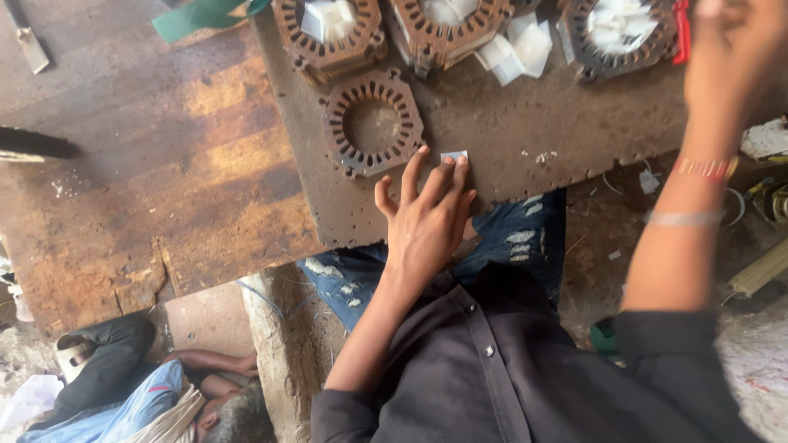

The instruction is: The person folds small white paper strips and inserts them into the slots of a circular metal stator core. They repeat this process for multiple slots, then use a red-handled screwdriver to press the paper strips down into the slots.

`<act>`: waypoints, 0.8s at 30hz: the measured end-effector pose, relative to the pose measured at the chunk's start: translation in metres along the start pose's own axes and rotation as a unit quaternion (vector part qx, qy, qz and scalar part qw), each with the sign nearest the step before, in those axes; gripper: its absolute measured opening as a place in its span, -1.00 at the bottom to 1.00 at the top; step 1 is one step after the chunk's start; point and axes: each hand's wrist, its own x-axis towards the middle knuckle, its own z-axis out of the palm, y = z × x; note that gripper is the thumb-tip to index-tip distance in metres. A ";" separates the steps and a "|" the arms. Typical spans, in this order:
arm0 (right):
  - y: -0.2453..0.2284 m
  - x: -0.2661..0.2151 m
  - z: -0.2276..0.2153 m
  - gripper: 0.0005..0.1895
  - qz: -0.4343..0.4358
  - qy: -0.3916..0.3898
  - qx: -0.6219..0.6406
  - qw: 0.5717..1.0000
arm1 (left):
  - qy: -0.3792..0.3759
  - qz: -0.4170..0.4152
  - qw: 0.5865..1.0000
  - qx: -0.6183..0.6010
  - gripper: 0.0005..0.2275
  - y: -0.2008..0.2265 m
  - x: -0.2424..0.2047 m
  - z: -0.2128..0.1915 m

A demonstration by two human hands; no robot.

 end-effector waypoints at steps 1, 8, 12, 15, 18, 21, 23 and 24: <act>0.010 0.010 0.005 -0.84 -0.025 -0.032 -0.043 0.998 | -0.004 0.005 1.000 0.004 -0.63 -0.001 -0.001 0.000; 0.057 -0.003 -0.001 -0.88 -0.018 -0.165 -0.144 0.975 | -0.019 0.038 0.999 0.000 -0.60 -0.009 -0.006 -0.004; 0.054 -0.029 -0.012 -0.88 0.005 -0.178 -0.143 0.974 | -0.022 0.048 0.999 0.005 -0.65 -0.015 -0.012 -0.008; 0.028 -0.037 -0.022 -0.75 0.008 -0.190 -0.156 0.969 | -0.022 0.037 0.999 -0.006 -0.65 -0.016 -0.016 -0.006; 0.005 -0.033 -0.024 -0.66 -0.010 -0.197 -0.150 0.969 | -0.016 0.037 0.999 -0.003 -0.62 -0.015 -0.016 -0.004; 0.011 -0.035 -0.016 -0.70 -0.059 -0.165 -0.289 0.941 | -0.004 0.049 0.999 0.010 -0.62 -0.015 -0.017 -0.005; 0.024 -0.033 -0.011 -0.80 0.040 -0.113 -0.176 0.977 | 0.002 0.058 0.998 0.019 -0.63 -0.015 -0.017 -0.004; 0.023 -0.036 -0.015 -0.82 0.115 -0.089 -0.057 0.988 | 0.004 0.062 0.998 0.023 -0.63 -0.015 -0.017 -0.003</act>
